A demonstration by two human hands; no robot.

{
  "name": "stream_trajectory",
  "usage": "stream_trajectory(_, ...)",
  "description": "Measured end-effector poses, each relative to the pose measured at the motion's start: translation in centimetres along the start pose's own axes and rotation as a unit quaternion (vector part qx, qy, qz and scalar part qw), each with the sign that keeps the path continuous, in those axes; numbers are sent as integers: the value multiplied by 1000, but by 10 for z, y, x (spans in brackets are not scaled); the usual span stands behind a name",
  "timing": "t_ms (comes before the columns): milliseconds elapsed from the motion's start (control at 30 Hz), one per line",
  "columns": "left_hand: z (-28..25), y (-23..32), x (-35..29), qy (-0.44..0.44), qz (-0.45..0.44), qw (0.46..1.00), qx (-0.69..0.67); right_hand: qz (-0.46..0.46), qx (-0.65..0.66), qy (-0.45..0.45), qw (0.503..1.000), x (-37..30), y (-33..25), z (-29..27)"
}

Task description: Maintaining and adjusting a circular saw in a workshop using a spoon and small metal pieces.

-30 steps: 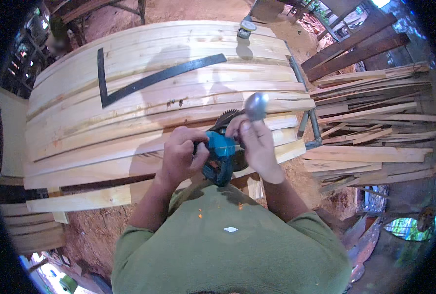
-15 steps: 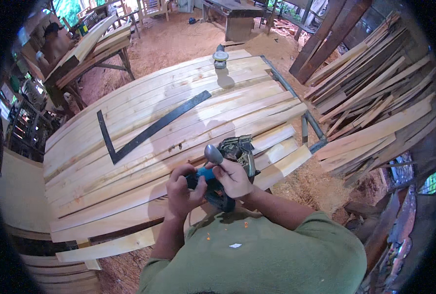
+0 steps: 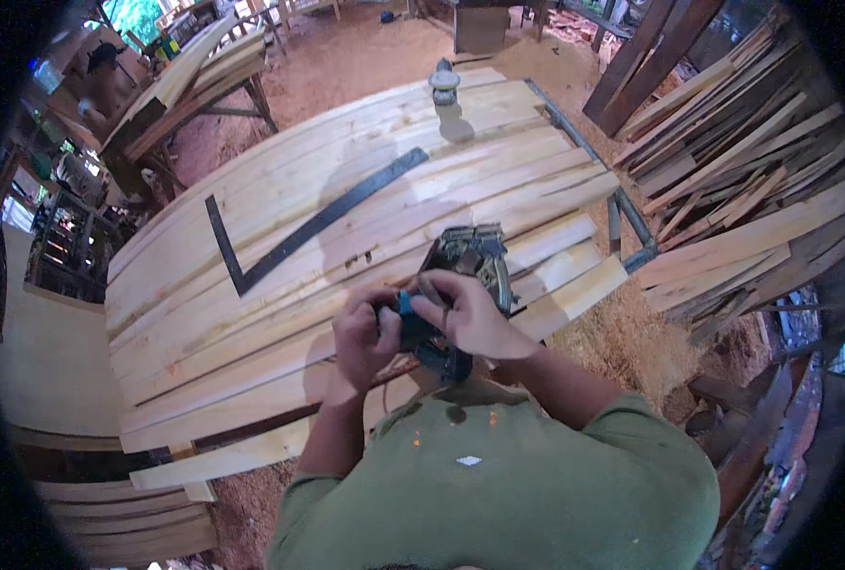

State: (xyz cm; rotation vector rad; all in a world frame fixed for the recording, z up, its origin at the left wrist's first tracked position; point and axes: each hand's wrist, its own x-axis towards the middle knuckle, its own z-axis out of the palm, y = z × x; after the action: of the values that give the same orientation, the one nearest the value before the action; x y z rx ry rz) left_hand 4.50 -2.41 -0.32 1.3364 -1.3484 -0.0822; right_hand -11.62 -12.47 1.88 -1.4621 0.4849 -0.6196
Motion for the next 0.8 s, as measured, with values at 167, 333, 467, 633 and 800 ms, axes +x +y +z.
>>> stream_trajectory(167, 13, -10, -1, 1, 46, 998, -41, -114, -202, -15, 973, 22, -11, -4)
stream_trajectory(333, 24, -2, -4, 9, 48, 997, -66, -95, -168, -52, 980, 26, 5, -23)
stream_trajectory(467, 23, 13, -5, -9, -13, 994, 109, -30, -99, -139, 985, 30, 6, -37)
stream_trajectory(633, 27, 6, -11, -1, -62, 993, 96, -37, -126, -119, 984, 31, 6, -36)
stream_trajectory(800, 26, 3, -17, 19, -35, 995, 95, -74, -166, -97, 979, 14, 20, -50)
